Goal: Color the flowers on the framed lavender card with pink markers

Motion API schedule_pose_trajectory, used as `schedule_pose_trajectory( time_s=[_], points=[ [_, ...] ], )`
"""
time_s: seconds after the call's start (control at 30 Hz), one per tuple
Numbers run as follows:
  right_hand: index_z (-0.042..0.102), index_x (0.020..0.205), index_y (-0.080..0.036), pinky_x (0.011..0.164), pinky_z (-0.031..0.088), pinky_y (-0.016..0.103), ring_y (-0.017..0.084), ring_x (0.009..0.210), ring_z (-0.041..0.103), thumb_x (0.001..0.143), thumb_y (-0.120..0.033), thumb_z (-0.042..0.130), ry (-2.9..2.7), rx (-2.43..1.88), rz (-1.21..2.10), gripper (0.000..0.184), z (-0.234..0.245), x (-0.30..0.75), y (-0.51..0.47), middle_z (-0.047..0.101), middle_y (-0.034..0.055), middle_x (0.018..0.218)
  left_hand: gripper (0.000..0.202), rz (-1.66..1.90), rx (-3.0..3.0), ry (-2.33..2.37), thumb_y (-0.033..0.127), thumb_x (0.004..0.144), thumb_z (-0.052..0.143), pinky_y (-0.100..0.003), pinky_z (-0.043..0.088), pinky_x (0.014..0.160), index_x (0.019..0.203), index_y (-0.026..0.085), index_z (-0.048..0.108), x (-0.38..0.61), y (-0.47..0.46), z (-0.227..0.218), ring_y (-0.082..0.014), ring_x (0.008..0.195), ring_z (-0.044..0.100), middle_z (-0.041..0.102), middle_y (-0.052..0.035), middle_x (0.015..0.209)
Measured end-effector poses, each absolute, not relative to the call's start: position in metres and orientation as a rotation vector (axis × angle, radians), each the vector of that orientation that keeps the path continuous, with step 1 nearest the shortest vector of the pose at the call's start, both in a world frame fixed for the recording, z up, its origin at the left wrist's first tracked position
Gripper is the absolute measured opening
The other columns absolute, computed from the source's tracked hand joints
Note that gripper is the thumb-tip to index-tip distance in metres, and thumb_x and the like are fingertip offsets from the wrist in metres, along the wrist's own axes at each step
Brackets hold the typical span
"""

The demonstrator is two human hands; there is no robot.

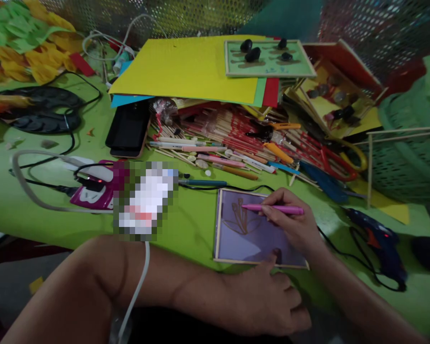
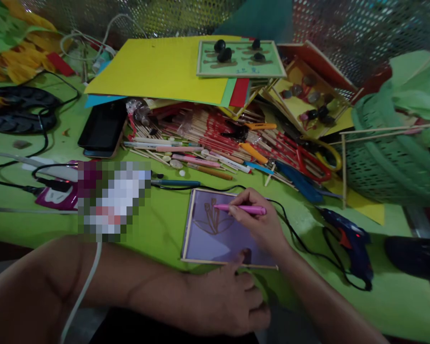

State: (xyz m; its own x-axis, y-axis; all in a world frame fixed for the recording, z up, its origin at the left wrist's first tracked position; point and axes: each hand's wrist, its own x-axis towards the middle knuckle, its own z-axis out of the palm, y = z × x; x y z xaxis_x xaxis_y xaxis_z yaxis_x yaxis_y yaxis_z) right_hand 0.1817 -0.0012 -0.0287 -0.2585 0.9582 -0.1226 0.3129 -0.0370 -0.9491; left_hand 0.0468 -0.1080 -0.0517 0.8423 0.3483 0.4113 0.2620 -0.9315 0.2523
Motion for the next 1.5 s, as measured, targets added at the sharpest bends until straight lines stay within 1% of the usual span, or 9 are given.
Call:
schedule_pose_trajectory(
  time_s=[0.13,0.37,0.57,0.8,1.0,1.23,1.37,1.5],
  points=[
    [0.066,0.087,-0.021,0.057,0.044,0.027,0.014,0.063,0.058,0.087,-0.037,0.076,-1.613,-1.379,1.313,0.019,-0.0304,0.1828,-0.0018,0.069,0.0007,0.078,0.019,0.699,2.823,0.469,0.028,0.088,0.073,-0.059,0.054,0.095,0.107,0.026,0.075,0.0475,-0.1079,-0.0518,-0.0201,0.076,0.067,0.07,0.0011,0.084],
    [0.066,0.086,-0.021,0.058,0.045,0.027,0.015,0.065,0.061,0.087,-0.035,0.075,-1.66,-1.386,1.279,0.016,-0.0259,0.1813,-0.001,0.069,0.001,0.077,0.018,0.692,2.829,0.476,0.03,0.087,0.074,-0.058,0.052,0.096,0.105,0.028,0.075,0.0486,-0.1092,-0.0545,-0.0199,0.075,0.066,0.071,0.0003,0.085],
    [0.067,0.085,-0.021,0.059,0.045,0.028,0.015,0.064,0.061,0.087,-0.035,0.074,-1.69,-1.385,1.282,0.016,-0.0264,0.1824,-0.0021,0.069,0.001,0.075,0.018,0.707,2.85,0.503,0.028,0.089,0.071,-0.062,0.05,0.098,0.106,0.03,0.075,0.0506,-0.1117,-0.0585,-0.0203,0.076,0.066,0.071,0.0,0.088],
    [0.067,0.084,-0.021,0.057,0.044,0.027,0.014,0.063,0.059,0.087,-0.036,0.075,-1.679,-1.384,1.286,0.017,-0.0234,0.1802,-0.0014,0.068,0.0009,0.075,0.016,0.694,2.83,0.505,0.031,0.088,0.073,-0.061,0.05,0.098,0.104,0.031,0.075,0.0496,-0.1115,-0.0567,-0.0197,0.075,0.066,0.07,0.0007,0.087],
    [0.067,0.085,-0.021,0.057,0.045,0.028,0.015,0.063,0.061,0.087,-0.036,0.074,-1.677,-1.385,1.263,0.017,-0.0263,0.1809,-0.001,0.069,0.0012,0.075,0.014,0.716,2.835,0.519,0.029,0.09,0.07,-0.058,0.05,0.099,0.103,0.03,0.075,0.0488,-0.1112,-0.0556,-0.0189,0.074,0.065,0.07,0.0009,0.084],
    [0.067,0.087,-0.021,0.057,0.044,0.027,0.015,0.066,0.062,0.089,-0.035,0.074,-1.661,-1.383,1.306,0.016,-0.027,0.1835,-0.0017,0.07,0.0012,0.076,0.014,0.742,2.807,0.54,0.03,0.087,0.074,-0.061,0.049,0.101,0.101,0.03,0.075,0.0518,-0.1138,-0.0601,-0.0191,0.074,0.065,0.071,0.0002,0.085],
    [0.066,0.087,-0.022,0.057,0.043,0.027,0.014,0.065,0.06,0.089,-0.036,0.074,-1.634,-1.383,1.307,0.016,-0.0285,0.1844,-0.0017,0.069,0.0005,0.077,0.016,0.762,2.808,0.524,0.03,0.086,0.076,-0.063,0.05,0.099,0.102,0.028,0.075,0.0523,-0.1138,-0.0603,-0.0196,0.074,0.065,0.07,0.0012,0.084],
    [0.067,0.085,-0.021,0.056,0.043,0.026,0.014,0.064,0.06,0.089,-0.035,0.074,-1.645,-1.368,1.308,0.016,-0.0269,0.1827,-0.0017,0.069,0.0004,0.075,0.017,0.757,2.801,0.529,0.031,0.086,0.076,-0.063,0.051,0.098,0.102,0.029,0.075,0.0516,-0.1128,-0.0596,-0.0195,0.073,0.065,0.07,0.0023,0.083]
  ],
)
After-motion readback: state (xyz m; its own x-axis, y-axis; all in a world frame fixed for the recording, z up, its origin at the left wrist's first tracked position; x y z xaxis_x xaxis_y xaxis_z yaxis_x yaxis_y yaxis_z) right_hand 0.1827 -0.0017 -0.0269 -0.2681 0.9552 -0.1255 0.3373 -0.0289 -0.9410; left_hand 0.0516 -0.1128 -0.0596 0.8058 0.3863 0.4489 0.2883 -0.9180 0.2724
